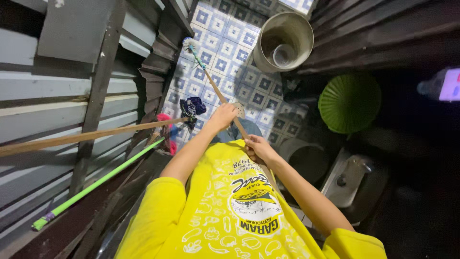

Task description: The person scrubs a wall-mounted blue urinal with a long-handled brush, then pours water from a plastic cup into the urinal to rinse it. They repeat the scrubbing action multiple times, focusing on the interior surface of the urinal.

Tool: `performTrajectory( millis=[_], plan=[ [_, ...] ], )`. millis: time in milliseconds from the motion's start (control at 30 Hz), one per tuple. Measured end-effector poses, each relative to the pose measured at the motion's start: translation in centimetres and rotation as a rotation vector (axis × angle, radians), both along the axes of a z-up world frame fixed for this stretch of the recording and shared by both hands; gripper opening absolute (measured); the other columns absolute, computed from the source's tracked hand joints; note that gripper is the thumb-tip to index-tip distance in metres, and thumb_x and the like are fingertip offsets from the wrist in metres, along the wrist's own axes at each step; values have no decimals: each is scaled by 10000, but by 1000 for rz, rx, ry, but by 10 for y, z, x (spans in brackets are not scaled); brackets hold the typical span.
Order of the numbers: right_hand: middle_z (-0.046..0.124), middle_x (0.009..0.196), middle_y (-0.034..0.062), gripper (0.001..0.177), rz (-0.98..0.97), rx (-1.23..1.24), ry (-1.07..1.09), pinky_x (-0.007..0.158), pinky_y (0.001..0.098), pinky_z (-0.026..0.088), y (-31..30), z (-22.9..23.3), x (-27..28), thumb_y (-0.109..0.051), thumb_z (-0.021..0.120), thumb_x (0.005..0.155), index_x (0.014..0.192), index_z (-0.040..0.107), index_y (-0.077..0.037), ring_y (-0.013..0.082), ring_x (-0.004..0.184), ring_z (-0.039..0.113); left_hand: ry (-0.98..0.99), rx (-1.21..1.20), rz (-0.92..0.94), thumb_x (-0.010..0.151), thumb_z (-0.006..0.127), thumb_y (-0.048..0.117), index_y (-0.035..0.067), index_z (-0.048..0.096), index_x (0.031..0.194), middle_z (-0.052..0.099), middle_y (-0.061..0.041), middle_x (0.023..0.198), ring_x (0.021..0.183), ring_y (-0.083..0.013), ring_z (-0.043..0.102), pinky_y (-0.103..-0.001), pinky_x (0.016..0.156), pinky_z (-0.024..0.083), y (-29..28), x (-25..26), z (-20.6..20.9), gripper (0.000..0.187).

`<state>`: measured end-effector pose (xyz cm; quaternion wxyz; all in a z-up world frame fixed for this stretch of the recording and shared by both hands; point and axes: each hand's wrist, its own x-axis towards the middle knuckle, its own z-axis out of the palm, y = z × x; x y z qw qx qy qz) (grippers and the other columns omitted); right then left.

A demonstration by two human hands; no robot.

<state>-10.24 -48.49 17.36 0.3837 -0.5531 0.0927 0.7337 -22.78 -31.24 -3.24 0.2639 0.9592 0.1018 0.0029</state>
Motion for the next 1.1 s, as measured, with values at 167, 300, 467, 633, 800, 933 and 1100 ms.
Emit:
performTrajectory(
  millis=[167, 300, 467, 633, 800, 933, 1100],
  plan=[
    [474, 682, -18, 178, -9, -48, 42, 368, 237, 306, -49, 29, -37, -130, 529, 1007, 1179, 563, -103, 63, 436, 390, 135, -23, 3, 777, 740, 128, 75, 627, 956, 642, -134, 994, 1026, -341, 624, -474, 888, 505, 3, -10, 1, 218],
    [516, 679, -13, 198, 6, -35, -95, 364, 235, 326, -49, 8, -45, -154, 528, 1027, 1196, 565, -57, 80, 422, 405, 85, -229, 14, 681, 728, 123, 51, 644, 1049, 636, -164, 985, 1006, -377, 608, -470, 845, 514, -22, -17, 29, 384],
    [529, 712, -13, 307, -74, -34, -45, 414, 239, 378, -43, -1, -38, -142, 557, 1074, 1263, 441, 70, 73, 496, 455, -17, -29, -5, 823, 671, 96, 57, 625, 1044, 640, -128, 1045, 1062, -328, 627, -443, 893, 529, -56, -23, 32, 230],
    [489, 656, 47, 423, 23, -131, -54, 380, 268, 392, -98, 62, -31, -132, 539, 958, 1374, 496, -69, 113, 438, 447, 165, 32, 80, 862, 658, 110, 67, 633, 1055, 627, -143, 1072, 1056, -333, 619, -463, 882, 518, -76, -16, 16, 200],
    [630, 840, 5, 451, -29, -91, -53, 379, 214, 363, -130, 70, -3, -145, 537, 971, 1408, 502, -41, 53, 454, 434, -132, 13, 236, 833, 674, 128, 51, 625, 1038, 619, -155, 1092, 1051, -347, 610, -473, 856, 519, -130, -12, 33, 225],
    [647, 873, 21, 458, -112, 12, -7, 364, 212, 362, -166, 61, 8, -144, 520, 997, 1444, 497, -46, 45, 443, 413, -50, -12, 201, 856, 696, 139, 56, 617, 1012, 602, -159, 1044, 1037, -361, 613, -475, 857, 525, -159, 6, 54, 194],
    [689, 888, 97, 548, -64, 122, -94, 430, 252, 473, -227, 73, 37, -89, 452, 940, 1488, 461, -90, 107, 503, 550, -12, -77, 130, 798, 724, 154, 53, 611, 1117, 632, -155, 1033, 1028, -368, 624, -486, 822, 526, -201, 26, 87, 353]
  ],
)
